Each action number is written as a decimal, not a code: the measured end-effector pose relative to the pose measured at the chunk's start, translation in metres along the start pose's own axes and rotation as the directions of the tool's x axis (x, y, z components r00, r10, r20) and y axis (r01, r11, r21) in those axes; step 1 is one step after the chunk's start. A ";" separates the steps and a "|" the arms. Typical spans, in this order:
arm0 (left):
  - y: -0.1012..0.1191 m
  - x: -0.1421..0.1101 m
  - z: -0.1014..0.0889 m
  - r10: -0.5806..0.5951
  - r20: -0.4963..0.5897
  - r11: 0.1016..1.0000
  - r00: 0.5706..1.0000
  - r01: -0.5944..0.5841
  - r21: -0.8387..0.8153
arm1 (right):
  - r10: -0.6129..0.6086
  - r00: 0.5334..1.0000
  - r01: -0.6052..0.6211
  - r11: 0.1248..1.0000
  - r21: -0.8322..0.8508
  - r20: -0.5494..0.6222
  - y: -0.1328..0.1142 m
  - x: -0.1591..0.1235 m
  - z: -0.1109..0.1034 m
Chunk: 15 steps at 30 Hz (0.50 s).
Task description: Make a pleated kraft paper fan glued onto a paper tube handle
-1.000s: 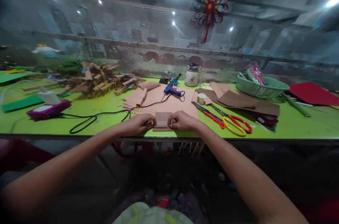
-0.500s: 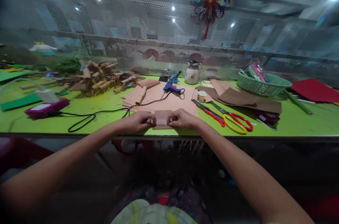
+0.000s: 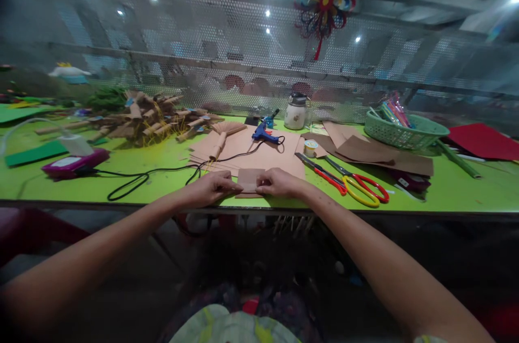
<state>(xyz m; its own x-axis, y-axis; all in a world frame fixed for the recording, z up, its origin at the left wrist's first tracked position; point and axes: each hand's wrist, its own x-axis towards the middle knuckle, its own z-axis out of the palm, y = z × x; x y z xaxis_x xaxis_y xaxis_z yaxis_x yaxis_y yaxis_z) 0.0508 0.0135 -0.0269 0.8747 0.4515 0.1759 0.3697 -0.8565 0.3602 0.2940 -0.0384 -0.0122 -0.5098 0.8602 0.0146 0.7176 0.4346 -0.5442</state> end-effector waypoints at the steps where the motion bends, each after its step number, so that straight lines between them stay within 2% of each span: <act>1: 0.000 0.000 0.000 0.004 -0.002 1.000 1.000 -0.004 0.019 | -0.003 1.000 0.003 1.000 -0.006 0.001 -0.001 0.002 0.000; 6: 0.000 -0.002 0.003 0.031 -0.028 0.997 0.999 -0.029 0.078 | -0.014 0.999 0.013 1.000 -0.006 -0.029 -0.006 0.010 0.004; 15: 0.002 -0.001 0.003 0.046 -0.031 0.989 0.998 -0.041 0.144 | 0.007 1.000 -0.005 0.994 0.110 -0.012 -0.003 0.013 0.013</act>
<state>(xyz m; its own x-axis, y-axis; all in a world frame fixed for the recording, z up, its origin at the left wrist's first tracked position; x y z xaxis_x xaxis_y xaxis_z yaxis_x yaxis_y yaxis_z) 0.0512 0.0103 -0.0287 0.8808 0.4188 0.2206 0.3742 -0.9015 0.2173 0.2789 -0.0324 -0.0213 -0.4994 0.8661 0.0210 0.6638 0.3980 -0.6332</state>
